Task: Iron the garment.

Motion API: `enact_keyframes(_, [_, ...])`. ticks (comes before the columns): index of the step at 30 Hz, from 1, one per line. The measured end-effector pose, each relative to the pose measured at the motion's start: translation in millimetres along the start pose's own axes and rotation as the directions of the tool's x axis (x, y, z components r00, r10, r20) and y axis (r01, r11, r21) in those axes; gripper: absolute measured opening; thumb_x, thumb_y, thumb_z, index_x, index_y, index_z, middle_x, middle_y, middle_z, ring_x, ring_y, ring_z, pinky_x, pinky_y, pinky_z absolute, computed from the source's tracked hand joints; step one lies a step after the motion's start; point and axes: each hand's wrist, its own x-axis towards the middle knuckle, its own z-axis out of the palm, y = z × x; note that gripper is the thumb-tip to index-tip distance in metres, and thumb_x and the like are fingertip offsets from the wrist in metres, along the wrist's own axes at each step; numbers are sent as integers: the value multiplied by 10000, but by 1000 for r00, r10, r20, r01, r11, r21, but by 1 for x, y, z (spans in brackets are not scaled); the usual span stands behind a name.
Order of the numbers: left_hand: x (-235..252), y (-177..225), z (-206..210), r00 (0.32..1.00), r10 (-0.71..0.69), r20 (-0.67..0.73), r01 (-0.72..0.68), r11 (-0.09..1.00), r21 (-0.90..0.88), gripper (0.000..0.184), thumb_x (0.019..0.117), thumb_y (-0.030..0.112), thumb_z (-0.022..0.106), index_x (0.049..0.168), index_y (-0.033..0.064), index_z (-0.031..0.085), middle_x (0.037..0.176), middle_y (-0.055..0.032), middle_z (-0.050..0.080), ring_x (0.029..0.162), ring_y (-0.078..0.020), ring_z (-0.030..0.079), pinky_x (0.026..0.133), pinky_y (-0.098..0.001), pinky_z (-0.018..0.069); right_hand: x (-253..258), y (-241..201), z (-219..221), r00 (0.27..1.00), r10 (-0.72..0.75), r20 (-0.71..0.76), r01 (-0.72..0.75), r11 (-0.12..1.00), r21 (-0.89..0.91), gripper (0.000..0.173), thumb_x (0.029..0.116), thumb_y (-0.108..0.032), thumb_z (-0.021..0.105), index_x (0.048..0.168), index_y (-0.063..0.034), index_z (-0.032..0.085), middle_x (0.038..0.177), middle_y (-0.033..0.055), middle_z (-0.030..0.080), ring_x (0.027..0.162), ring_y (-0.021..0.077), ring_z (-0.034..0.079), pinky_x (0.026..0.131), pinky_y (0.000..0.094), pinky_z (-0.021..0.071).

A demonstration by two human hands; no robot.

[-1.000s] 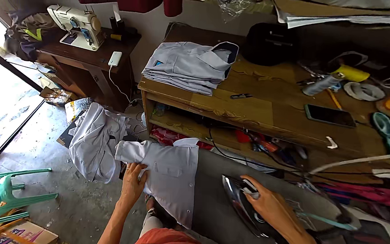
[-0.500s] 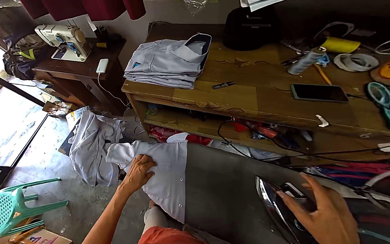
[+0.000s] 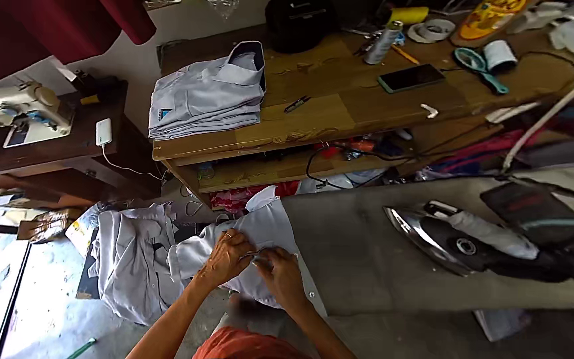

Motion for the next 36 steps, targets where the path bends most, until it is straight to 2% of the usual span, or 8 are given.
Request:
enact_keyframes(4, [5, -10, 3, 1000, 10, -12, -11, 996, -84, 218, 995, 254, 605, 1025, 129, 780, 1042, -64, 747, 1091, -266, 665, 983, -476, 501, -4, -13, 15, 985, 106, -133, -115, 992, -58, 200, 825, -219, 776, 946, -60, 772, 913, 134, 736, 893, 349, 701, 813, 595, 499])
enact_keyframes(10, [10, -16, 0, 997, 59, 58, -52, 992, -116, 185, 955, 242, 664, 1035, 136, 794, 1035, -64, 753, 1082, -287, 668, 992, -511, 488, -3, -30, 27, 960, 217, -179, -226, 973, -34, 157, 866, -186, 710, 912, -42, 750, 901, 158, 714, 913, 371, 683, 817, 592, 485])
enact_keyframes(20, [32, -19, -17, 943, 217, 253, -194, 974, -114, 178, 967, 183, 625, 987, 75, 765, 992, -113, 726, 1064, -322, 653, 1007, -498, 479, -3, -15, 38, 956, -65, -286, 28, 991, -134, 132, 906, -128, 603, 887, -42, 702, 847, 115, 704, 837, 299, 702, 779, 478, 539])
enact_keyframes(23, [37, -17, -18, 925, 237, 297, -215, 971, -105, 186, 949, 169, 618, 972, 34, 743, 989, -144, 713, 1070, -348, 641, 1004, -496, 479, -3, -15, 35, 958, -39, -284, 32, 999, -30, 108, 889, -96, 658, 960, -16, 676, 868, 116, 694, 841, 303, 690, 826, 473, 545])
enact_keyframes(25, [38, -18, -15, 931, 243, 273, -223, 969, -102, 175, 906, 172, 646, 931, 18, 725, 956, -145, 708, 1048, -340, 645, 987, -470, 490, -3, -12, 34, 962, -47, -270, 48, 999, -3, 212, 894, -96, 680, 1081, 3, 677, 902, 113, 714, 866, 302, 699, 859, 477, 553])
enact_keyframes(28, [39, -20, -12, 949, 216, 229, -180, 970, -165, 171, 875, 183, 671, 894, 20, 720, 913, -132, 708, 1003, -303, 649, 968, -423, 492, 2, 0, 25, 973, -117, -198, 109, 993, -53, 317, 923, -220, 672, 1195, -58, 693, 978, 101, 714, 946, 303, 678, 862, 486, 527])
enact_keyframes(31, [41, -21, -18, 949, 123, 291, -44, 964, -262, 219, 891, 209, 682, 930, 0, 730, 943, -142, 710, 1009, -275, 634, 974, -391, 473, 12, 11, 8, 980, -187, -66, 183, 981, -60, 308, 953, -335, 669, 1164, -124, 744, 1073, 125, 695, 1072, 316, 646, 927, 472, 531])
enact_keyframes(36, [40, -25, -19, 950, 86, 299, -10, 969, -247, 216, 882, 215, 687, 914, 7, 734, 927, -131, 712, 988, -259, 638, 949, -375, 480, 25, 18, 5, 937, -349, 11, 349, 932, -104, 257, 1011, -322, 592, 1012, -115, 745, 980, 89, 692, 1014, 270, 654, 891, 405, 536])
